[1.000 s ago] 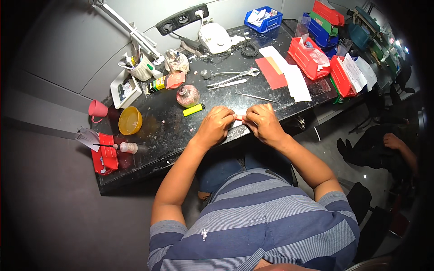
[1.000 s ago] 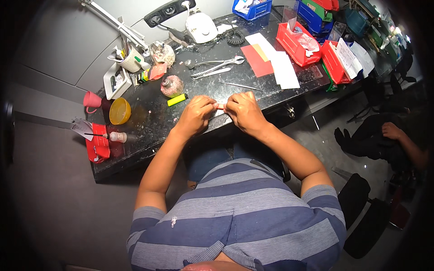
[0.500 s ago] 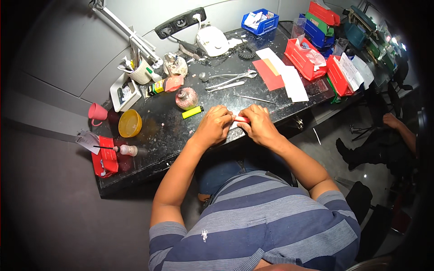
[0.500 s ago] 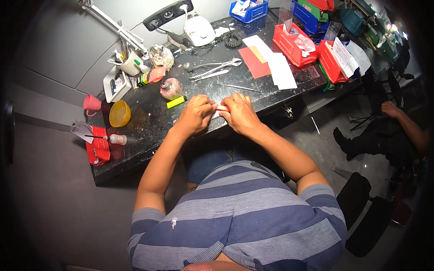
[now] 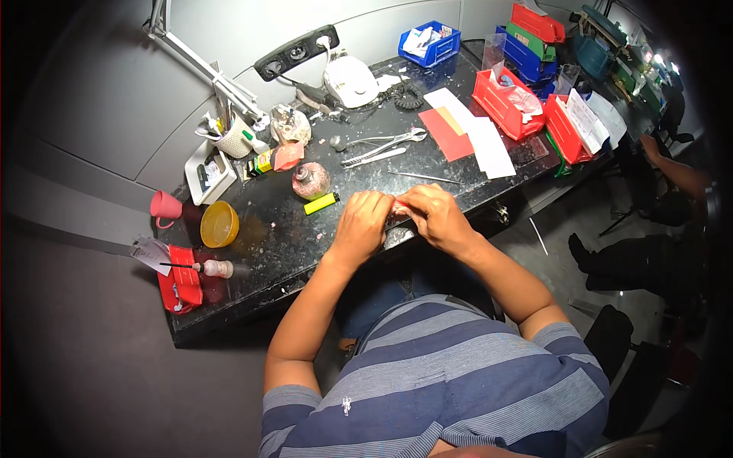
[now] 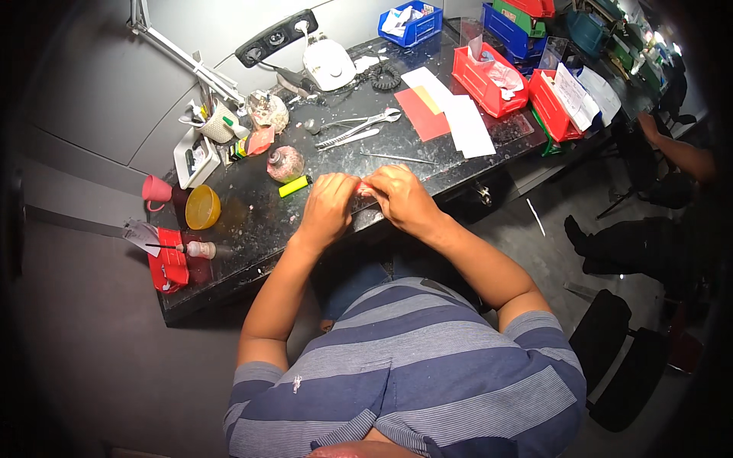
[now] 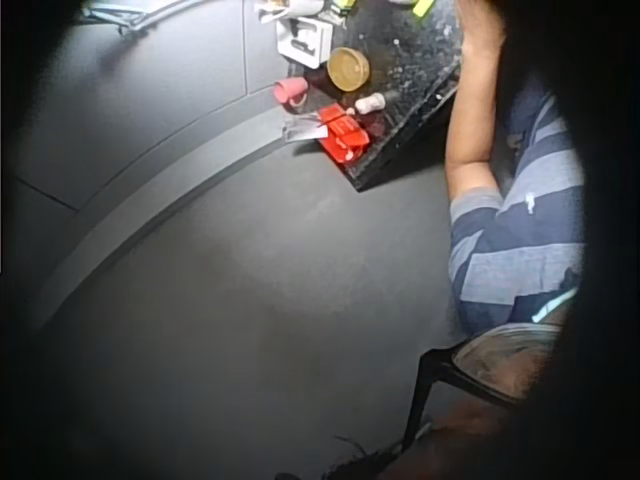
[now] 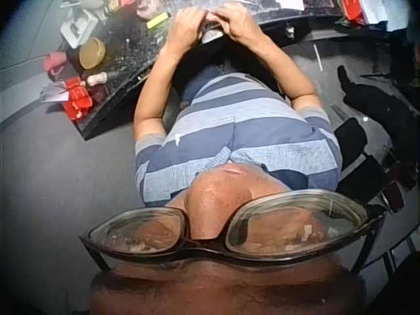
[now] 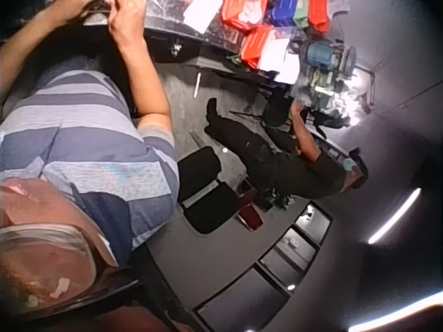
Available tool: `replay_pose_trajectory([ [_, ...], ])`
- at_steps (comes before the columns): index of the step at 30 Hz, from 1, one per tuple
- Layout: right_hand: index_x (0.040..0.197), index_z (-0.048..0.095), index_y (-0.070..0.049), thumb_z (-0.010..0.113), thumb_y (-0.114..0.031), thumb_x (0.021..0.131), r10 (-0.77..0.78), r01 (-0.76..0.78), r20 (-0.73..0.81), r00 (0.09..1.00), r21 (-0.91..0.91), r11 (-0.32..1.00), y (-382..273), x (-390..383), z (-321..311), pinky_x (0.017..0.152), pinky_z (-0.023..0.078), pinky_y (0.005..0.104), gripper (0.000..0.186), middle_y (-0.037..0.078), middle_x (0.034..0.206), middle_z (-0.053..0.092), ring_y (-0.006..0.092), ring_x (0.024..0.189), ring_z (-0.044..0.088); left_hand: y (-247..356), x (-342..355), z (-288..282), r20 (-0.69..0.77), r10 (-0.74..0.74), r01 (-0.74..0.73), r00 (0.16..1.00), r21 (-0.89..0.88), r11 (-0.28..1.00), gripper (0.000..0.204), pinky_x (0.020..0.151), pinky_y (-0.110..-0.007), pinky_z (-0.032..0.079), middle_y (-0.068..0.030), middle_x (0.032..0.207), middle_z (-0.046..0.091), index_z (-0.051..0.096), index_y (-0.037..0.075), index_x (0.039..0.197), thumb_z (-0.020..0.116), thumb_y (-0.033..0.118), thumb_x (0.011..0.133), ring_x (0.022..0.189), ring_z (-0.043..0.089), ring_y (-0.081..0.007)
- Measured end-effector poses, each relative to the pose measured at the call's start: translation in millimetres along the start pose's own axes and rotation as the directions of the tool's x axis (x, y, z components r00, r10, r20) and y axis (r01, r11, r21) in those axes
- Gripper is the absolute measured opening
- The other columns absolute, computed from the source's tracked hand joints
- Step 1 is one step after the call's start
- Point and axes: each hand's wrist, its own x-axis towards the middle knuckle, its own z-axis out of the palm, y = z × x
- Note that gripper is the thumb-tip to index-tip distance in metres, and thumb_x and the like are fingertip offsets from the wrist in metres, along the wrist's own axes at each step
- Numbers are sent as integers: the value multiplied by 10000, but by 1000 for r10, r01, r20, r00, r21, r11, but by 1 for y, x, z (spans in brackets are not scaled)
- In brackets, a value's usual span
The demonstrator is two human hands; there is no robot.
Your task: The person removes a pink wax strip from a box and holds it over a burner flame to soften it. They then fold the wax strip by hand multiple times, pressing it into a compact rectangular shape.
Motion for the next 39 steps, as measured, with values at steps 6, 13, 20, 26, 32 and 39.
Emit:
replay_pose_trajectory([
  [6,1046,716,11,712,-9,876,-101,96,-37,994,-118,988,1,-1,-1,856,487,429,171,147,895,681,335,874,654,-2,-1,9,-120,12,-18,993,-48,999,308,837,-445,489,-171,934,664,646,-18,1057,619,-67,754,883,639,-363],
  [13,1117,714,18,744,-92,882,-37,42,62,997,-81,996,17,0,-12,913,511,433,261,179,1029,726,340,979,681,-6,-2,9,-128,-52,37,990,-119,992,218,829,-447,486,-168,944,669,650,-14,1038,664,-37,822,888,641,-371],
  [20,1122,697,49,878,-393,799,393,-440,-215,894,-580,685,78,40,-53,944,506,501,576,259,1127,667,427,1061,643,-8,15,4,-80,-253,237,964,-174,956,631,1086,-458,415,-230,1504,550,566,84,1474,674,63,853,1261,588,-380],
  [26,1109,690,85,924,-441,744,648,-603,-180,740,-605,520,85,55,-67,979,519,521,682,294,1165,670,450,1127,655,-17,-19,-16,-451,-299,266,841,-137,954,281,991,-439,458,-216,1305,653,727,31,1095,680,66,820,1139,629,-356],
  [32,1072,697,104,933,-397,706,674,-592,-90,733,-573,567,95,63,-74,959,541,514,665,321,1134,687,457,1092,677,-69,-52,-19,-649,-655,555,388,-402,728,509,1040,-450,438,-241,1245,670,566,-17,1346,707,129,880,1197,614,-366],
  [39,1153,647,126,896,-339,701,392,-396,-163,906,-656,643,93,61,-78,958,543,512,694,329,1147,679,464,1080,676,-74,-58,-21,-450,-693,686,562,-214,695,552,1070,-411,462,-223,1240,733,568,17,1392,707,159,877,1154,701,-330],
])
